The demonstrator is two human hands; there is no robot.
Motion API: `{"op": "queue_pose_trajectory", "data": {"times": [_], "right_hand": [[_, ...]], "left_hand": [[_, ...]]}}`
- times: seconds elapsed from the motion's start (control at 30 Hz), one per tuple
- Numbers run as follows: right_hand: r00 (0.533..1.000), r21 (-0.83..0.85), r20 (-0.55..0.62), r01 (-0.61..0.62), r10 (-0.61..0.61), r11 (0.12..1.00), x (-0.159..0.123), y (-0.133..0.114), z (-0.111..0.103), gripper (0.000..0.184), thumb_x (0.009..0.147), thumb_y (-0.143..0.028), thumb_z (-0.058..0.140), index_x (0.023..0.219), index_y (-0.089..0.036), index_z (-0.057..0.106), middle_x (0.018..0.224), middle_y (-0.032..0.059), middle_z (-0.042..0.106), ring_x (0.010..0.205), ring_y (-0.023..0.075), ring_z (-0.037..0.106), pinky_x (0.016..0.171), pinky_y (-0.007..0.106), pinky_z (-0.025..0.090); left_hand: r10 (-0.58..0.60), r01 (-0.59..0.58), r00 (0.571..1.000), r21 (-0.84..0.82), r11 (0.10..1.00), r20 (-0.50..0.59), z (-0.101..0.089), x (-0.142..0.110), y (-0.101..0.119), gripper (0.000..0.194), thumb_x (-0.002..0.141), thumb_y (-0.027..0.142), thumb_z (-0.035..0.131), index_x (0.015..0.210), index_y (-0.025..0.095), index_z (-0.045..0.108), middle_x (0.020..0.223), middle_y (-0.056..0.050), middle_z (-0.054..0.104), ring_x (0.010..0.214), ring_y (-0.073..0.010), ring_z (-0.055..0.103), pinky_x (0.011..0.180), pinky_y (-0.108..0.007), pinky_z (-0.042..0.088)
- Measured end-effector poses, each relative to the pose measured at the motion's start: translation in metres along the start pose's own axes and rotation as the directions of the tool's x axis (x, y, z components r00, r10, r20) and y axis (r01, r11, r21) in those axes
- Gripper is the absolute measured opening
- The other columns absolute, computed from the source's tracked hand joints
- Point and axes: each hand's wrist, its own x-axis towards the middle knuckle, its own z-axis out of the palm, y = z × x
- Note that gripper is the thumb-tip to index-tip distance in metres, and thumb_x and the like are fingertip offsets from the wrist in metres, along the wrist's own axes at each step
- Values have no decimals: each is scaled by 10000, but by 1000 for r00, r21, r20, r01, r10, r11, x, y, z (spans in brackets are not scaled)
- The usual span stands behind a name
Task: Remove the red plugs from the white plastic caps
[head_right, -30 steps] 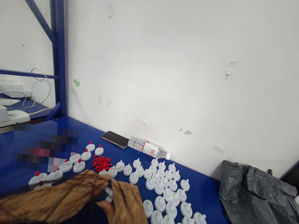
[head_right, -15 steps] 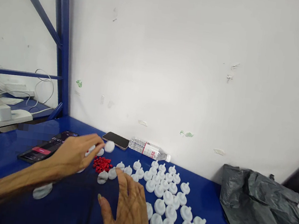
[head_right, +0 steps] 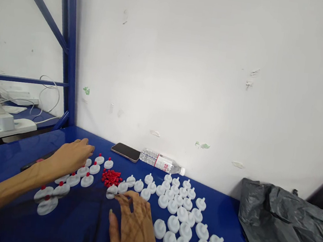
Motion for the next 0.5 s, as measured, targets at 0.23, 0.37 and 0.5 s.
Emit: {"op": "queue_pose_trajectory", "data": {"times": [0.23,0.37,0.5], "right_hand": [[1000,27,-10,26,-26,999,1,-3,1,325,914,-249,576,1230,-308,629,1171,35,721,1035,243,718,879,392,634],[1000,44,1,11,-11,999,0,-4,1,299,906,-229,576,1188,-307,639,1144,27,723,1015,245,719,869,405,635],[1000,61,11,14,-14,998,1,-4,-1,282,907,-217,572,1166,-303,640,1125,23,723,1015,238,714,878,397,628]], "left_hand": [[279,-278,960,-19,960,25,-4,2,25,280,1004,167,448,868,171,693,935,-94,624,941,-268,540,710,-324,433],[352,-349,935,-66,935,45,11,2,24,260,1003,182,484,871,187,708,908,-76,629,888,-239,547,840,-365,456],[370,-366,928,-76,927,50,21,4,20,251,995,155,477,871,180,693,900,-67,620,859,-223,537,838,-356,443]]}}
